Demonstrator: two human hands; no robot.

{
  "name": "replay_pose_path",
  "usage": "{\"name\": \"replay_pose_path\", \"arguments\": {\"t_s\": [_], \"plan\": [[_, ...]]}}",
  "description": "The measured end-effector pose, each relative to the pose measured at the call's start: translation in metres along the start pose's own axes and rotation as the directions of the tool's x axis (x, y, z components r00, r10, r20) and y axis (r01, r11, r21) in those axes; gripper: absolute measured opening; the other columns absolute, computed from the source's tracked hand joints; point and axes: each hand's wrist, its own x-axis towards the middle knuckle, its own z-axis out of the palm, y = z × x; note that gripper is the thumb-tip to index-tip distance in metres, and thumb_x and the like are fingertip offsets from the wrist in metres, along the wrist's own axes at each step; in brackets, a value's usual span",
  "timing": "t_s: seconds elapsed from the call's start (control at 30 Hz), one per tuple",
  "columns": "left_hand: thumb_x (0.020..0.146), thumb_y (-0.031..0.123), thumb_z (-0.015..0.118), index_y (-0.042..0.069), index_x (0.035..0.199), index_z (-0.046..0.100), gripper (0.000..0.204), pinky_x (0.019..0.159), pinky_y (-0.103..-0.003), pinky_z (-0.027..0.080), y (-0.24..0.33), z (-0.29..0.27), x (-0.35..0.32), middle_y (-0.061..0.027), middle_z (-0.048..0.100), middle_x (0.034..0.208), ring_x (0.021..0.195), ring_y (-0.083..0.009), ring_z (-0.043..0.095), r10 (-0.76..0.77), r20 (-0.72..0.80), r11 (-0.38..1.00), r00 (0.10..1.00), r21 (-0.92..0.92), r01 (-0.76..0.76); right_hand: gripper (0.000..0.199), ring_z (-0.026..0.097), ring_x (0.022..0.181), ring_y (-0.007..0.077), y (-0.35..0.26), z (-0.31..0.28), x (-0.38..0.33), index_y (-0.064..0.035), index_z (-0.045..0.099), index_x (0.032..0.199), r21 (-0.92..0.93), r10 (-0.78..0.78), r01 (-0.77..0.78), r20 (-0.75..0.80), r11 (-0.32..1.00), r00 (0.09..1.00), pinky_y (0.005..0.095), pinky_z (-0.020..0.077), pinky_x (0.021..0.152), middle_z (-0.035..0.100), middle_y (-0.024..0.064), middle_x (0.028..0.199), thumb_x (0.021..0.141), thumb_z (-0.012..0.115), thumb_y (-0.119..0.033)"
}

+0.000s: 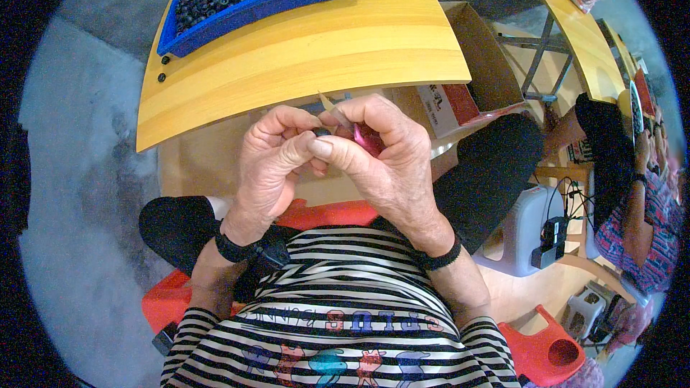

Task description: The recorder trims or cleans small black rubber/plastic parts using a utility knife.

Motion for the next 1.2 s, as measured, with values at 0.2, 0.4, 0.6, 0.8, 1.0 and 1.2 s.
{"name": "replay_pose_path", "arguments": {"t_s": [0.2, 0.4, 0.6, 0.8, 1.0, 1.2], "plan": [[0.083, 0.007, 0.065, 0.002, 0.094, 0.058, 0.014, 0.059, -0.024, 0.054, 0.0, 0.0, -0.001, -0.0083, 0.064, 0.079, 0.066, -0.0134, 0.063, -0.064, 0.013, 0.996, 0.998, -0.062, 0.065, 0.01, 0.049, 0.067, 0.005, 0.001, -0.002, 0.0, -0.0004, 0.063, 0.083, 0.062, 0.02, -0.022, 0.029, 0.998, 0.999, 0.0213, 0.0409, 0.059, 0.059, 0.0002, 0.073, 0.083, 0.065, -0.011], [0.083, 0.014, 0.066, 0.008, 0.093, 0.057, 0.015, 0.053, -0.023, 0.049, -0.005, 0.003, -0.001, -0.0077, 0.063, 0.079, 0.06, -0.0112, 0.06, -0.102, -0.005, 0.994, 0.995, -0.05, 0.102, 0.015, 0.044, 0.059, 0.0023, 0.005, -0.006, 0.001, -0.0017, 0.063, 0.087, 0.182, 0.094, -0.107, 0.079, 0.978, 0.992, 0.0186, 0.0361, 0.052, 0.057, -0.0029, 0.071, 0.088, 0.06, -0.016], [0.084, 0.014, 0.064, 0.008, 0.095, 0.057, 0.014, 0.053, -0.022, 0.049, -0.004, 0.001, 0.0, -0.0064, 0.063, 0.079, 0.059, -0.0105, 0.06, -0.14, 0.001, 0.985, 0.99, -0.106, 0.139, 0.017, 0.04, 0.056, -0.0003, 0.01, -0.012, 0.0, -0.0035, 0.064, 0.093, 0.315, 0.143, -0.191, 0.17, 0.93, 0.975, 0.0163, 0.0305, 0.048, 0.057, -0.0053, 0.072, 0.087, 0.061, -0.019], [0.085, 0.009, 0.063, 0.005, 0.096, 0.059, 0.013, 0.057, -0.023, 0.054, -0.002, -0.004, 0.0, -0.0072, 0.064, 0.08, 0.066, -0.0132, 0.064, -0.14, 0.059, 0.977, 0.988, -0.153, 0.148, 0.017, 0.047, 0.063, 0.0022, 0.005, -0.005, -0.002, -0.001, 0.064, 0.09, 0.149, 0.028, -0.04, 0.083, 0.988, 0.996, 0.0167, 0.0376, 0.055, 0.058, -0.0036, 0.072, 0.079, 0.071, -0.012], [0.084, 0.008, 0.064, 0.005, 0.095, 0.059, 0.012, 0.056, -0.023, 0.053, -0.007, -0.005, 0.001, -0.0066, 0.063, 0.078, 0.065, -0.0134, 0.063, -0.155, 0.033, 0.981, 0.987, -0.112, 0.158, 0.014, 0.044, 0.059, 0.0015, 0.008, -0.011, 0.001, -0.0012, 0.063, 0.087, 0.051, 0.019, -0.024, 0.092, 0.998, 0.996, 0.0164, 0.0341, 0.053, 0.056, -0.0043, 0.068, 0.081, 0.068, -0.013], [0.083, 0.008, 0.065, 0.005, 0.094, 0.059, 0.012, 0.057, -0.023, 0.053, -0.011, -0.002, 0.003, -0.0056, 0.064, 0.078, 0.064, -0.0123, 0.063, -0.213, 0.026, 0.97, 0.977, -0.114, 0.214, 0.013, 0.041, 0.058, 0.0009, 0.013, -0.02, 0.001, -0.0027, 0.063, 0.087, 0.153, 0.146, -0.162, 0.116, 0.975, 0.983, 0.0171, 0.032, 0.051, 0.054, -0.0055, 0.067, 0.085, 0.063, -0.015]]}}
